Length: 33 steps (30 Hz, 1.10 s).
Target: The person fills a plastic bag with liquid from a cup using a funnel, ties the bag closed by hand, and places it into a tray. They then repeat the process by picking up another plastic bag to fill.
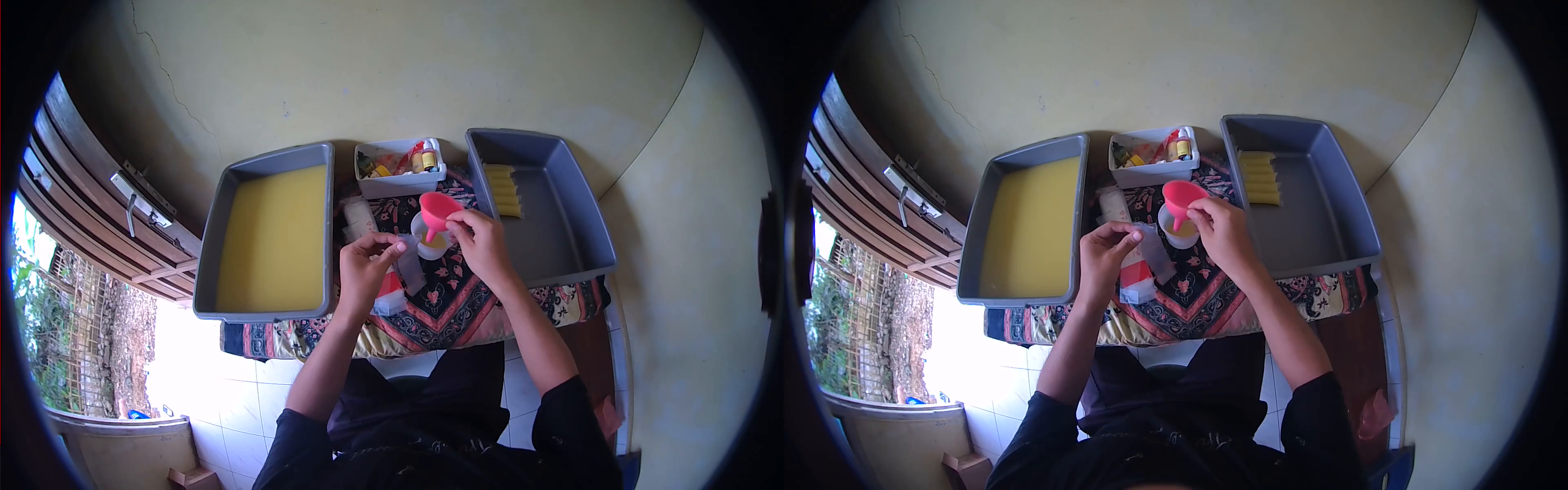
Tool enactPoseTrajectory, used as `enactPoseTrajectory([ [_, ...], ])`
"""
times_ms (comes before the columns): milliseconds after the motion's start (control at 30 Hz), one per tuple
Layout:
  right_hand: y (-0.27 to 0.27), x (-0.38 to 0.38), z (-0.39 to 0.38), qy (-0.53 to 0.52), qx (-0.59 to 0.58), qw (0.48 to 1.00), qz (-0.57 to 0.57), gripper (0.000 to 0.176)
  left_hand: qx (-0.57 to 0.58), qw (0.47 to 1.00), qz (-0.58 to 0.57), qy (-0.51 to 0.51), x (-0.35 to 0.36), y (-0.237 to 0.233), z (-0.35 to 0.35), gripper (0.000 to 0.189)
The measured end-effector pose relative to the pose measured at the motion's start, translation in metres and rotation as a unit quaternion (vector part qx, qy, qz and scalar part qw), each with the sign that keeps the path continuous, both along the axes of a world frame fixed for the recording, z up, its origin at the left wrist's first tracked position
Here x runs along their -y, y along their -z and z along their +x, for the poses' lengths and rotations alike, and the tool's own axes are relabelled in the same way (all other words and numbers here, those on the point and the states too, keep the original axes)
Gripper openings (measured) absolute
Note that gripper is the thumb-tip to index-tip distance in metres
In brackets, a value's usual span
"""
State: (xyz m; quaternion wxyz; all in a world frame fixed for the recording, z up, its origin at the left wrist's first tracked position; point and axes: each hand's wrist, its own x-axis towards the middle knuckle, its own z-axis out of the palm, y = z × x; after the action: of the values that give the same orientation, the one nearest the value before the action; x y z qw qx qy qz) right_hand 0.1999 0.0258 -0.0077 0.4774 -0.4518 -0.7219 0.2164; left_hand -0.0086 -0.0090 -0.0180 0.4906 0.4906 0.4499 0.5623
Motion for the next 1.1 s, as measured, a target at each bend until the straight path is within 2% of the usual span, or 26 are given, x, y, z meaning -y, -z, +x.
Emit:
enactPoseTrajectory([
  [167, -0.018, 0.008, 0.003, -0.002, -0.175, 0.984, 0.029, 0.011, -0.039, 0.999, 0.007, -0.008, -0.002, -0.004, 0.001, 0.01],
  [300, -0.039, 0.024, 0.003, -0.037, -0.26, 0.965, 0.023, 0.015, -0.059, 0.997, 0.046, -0.035, -0.005, 0.002, 0.005, 0.013],
  [400, -0.049, 0.034, 0.003, -0.058, -0.267, 0.962, 0.011, 0.017, -0.088, 0.993, 0.058, -0.045, -0.005, 0.002, 0.005, 0.012],
  [467, -0.05, 0.037, 0.002, -0.068, -0.274, 0.959, 0.004, 0.017, -0.113, 0.992, 0.022, -0.04, -0.003, -0.001, 0.005, 0.013],
  [600, -0.049, 0.037, -0.001, -0.076, -0.279, 0.957, -0.013, 0.017, -0.105, 0.994, 0.006, -0.041, -0.002, -0.005, 0.007, 0.013],
  [700, -0.047, 0.036, -0.002, -0.077, -0.278, 0.957, -0.017, 0.017, -0.133, 0.99, 0.019, -0.046, -0.003, -0.004, 0.008, 0.013],
  [767, -0.045, 0.035, -0.001, -0.076, -0.278, 0.957, -0.022, 0.017, -0.127, 0.987, 0.077, -0.054, -0.005, 0.0, 0.009, 0.014],
  [1100, -0.037, 0.031, 0.002, -0.058, -0.272, 0.96, -0.031, 0.018, -0.121, 0.989, 0.074, -0.041, -0.005, 0.003, 0.009, 0.013],
])
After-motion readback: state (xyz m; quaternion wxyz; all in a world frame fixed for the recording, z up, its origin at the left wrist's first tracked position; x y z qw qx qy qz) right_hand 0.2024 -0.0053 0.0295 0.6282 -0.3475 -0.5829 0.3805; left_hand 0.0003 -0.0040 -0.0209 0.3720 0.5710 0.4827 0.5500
